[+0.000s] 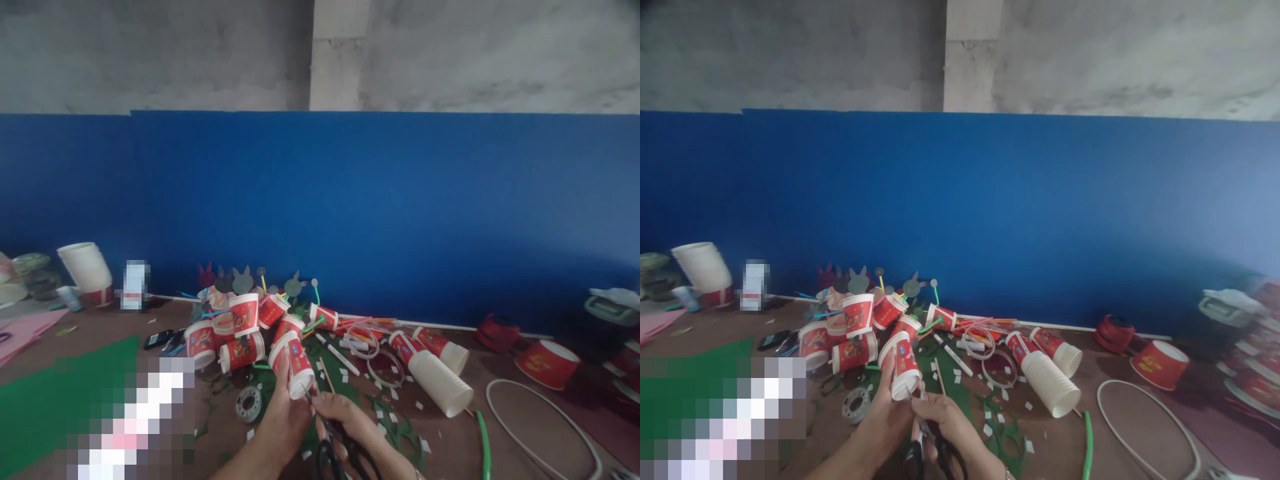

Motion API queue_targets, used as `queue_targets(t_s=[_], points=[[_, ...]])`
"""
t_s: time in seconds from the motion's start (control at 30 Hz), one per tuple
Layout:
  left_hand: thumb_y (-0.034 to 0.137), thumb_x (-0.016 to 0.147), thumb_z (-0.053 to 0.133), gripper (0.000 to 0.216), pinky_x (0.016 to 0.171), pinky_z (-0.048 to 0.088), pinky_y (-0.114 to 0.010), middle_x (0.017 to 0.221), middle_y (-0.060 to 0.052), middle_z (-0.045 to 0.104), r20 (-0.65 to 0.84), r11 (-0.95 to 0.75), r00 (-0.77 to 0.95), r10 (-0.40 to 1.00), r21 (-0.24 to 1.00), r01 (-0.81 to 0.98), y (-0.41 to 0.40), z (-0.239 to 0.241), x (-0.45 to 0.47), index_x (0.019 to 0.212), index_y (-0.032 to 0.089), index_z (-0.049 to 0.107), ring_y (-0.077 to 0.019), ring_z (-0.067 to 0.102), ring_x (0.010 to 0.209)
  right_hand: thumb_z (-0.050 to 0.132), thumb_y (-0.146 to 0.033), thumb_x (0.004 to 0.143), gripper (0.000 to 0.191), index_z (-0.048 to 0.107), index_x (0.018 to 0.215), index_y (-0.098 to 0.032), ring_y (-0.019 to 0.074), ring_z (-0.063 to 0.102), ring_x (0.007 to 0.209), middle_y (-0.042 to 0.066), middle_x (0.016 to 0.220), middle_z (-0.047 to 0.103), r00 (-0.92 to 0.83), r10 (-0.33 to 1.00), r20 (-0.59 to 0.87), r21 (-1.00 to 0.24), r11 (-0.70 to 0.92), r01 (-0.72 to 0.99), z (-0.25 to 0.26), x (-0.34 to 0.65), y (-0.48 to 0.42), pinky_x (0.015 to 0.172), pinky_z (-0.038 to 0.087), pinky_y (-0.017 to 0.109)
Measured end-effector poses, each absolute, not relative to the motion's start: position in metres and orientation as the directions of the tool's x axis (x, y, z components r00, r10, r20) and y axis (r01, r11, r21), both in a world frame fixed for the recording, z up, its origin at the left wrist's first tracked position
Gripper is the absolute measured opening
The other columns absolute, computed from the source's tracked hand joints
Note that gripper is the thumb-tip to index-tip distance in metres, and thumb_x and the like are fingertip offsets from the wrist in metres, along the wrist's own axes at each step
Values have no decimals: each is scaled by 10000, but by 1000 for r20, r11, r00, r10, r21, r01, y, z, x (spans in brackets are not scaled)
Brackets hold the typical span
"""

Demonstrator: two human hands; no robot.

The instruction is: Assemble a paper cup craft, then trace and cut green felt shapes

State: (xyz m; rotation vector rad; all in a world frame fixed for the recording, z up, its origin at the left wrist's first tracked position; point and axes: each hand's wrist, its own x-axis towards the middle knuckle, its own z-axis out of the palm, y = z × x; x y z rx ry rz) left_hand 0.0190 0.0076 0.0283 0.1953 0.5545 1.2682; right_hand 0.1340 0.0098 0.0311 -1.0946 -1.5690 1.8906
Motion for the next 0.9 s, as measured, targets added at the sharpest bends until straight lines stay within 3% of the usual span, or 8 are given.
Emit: queue_targets(t_s=[0.1, 0.17, 0.27, 0.4, 0.53, 0.7, 0.8, 0.9], points=[[576, 740, 580, 421, 561, 413, -241, 496, 13, 539, -331, 337, 204, 921, 418, -844, 8, 27, 19, 592, 182, 556, -123, 506, 481, 504, -580, 686, 391, 416, 617, -205, 85, 383, 310, -46, 407, 476, -481, 838, -257, -963, -179, 202, 29, 133, 6, 365, 215, 209], [600, 758, 536, 447, 571, 417, -252, 519, 2, 552, -368, 378, 229, 901, 411, -830, 6, 29, 19, 632, 173, 575, -142, 530, 512, 543, -430, 731, 274, 426, 643, -199, 104, 468, 395, -30, 464, 528, -341, 933, -119, -920, 26, 392, 34, 133, -1, 408, 248, 207], [619, 779, 485, 478, 633, 435, -277, 598, -11, 593, -405, 410, 243, 881, 399, -820, 3, 34, 21, 808, 160, 616, -169, 570, 579, 503, -204, 782, 64, 527, 728, -179, 149, 596, 590, 26, 641, 652, -329, 941, 82, -660, 299, 690, 46, 136, -13, 498, 298, 216], [644, 764, 479, 496, 606, 433, -275, 561, 6, 564, -419, 438, 264, 869, 402, -804, 1, 36, 23, 763, 163, 596, -146, 536, 492, 401, -155, 857, 211, 594, 942, -159, 212, 662, 675, 112, 802, 713, -428, 903, 32, -369, 409, 835, 54, 136, -19, 528, 325, 245], [626, 796, 447, 487, 489, 384, -245, 505, 17, 525, -456, 432, 224, 862, 426, -795, 1, 35, 25, 687, 163, 555, -121, 490, 418, 411, -114, 839, 239, 604, 977, -139, 205, 662, 659, 123, 802, 710, -489, 872, 4, -267, 472, 840, 50, 134, -18, 524, 343, 231], [602, 787, 492, 446, 518, 389, -237, 523, 22, 543, -445, 405, 192, 875, 453, -794, -1, 35, 25, 725, 167, 565, -125, 512, 458, 399, -191, 876, 213, 609, 887, -160, 156, 630, 601, 86, 752, 700, -431, 898, 93, -412, 429, 804, 44, 135, -19, 532, 355, 203], [628, 788, 461, 481, 532, 383, -241, 528, 22, 551, -455, 442, 223, 862, 459, -771, -1, 33, 23, 734, 164, 576, -123, 501, 452, 395, -288, 883, 279, 591, 736, -155, 140, 597, 590, 60, 686, 672, -389, 916, 100, -629, 361, 688, 42, 134, -17, 508, 344, 198], [651, 771, 460, 499, 519, 366, -241, 516, 22, 545, -430, 445, 249, 868, 450, -774, 1, 28, 21, 706, 169, 569, -128, 500, 457, 387, -460, 854, 423, 508, 578, -163, 94, 474, 407, -2, 471, 554, -411, 909, -66, -900, 124, 419, 36, 132, -8, 404, 281, 192]])
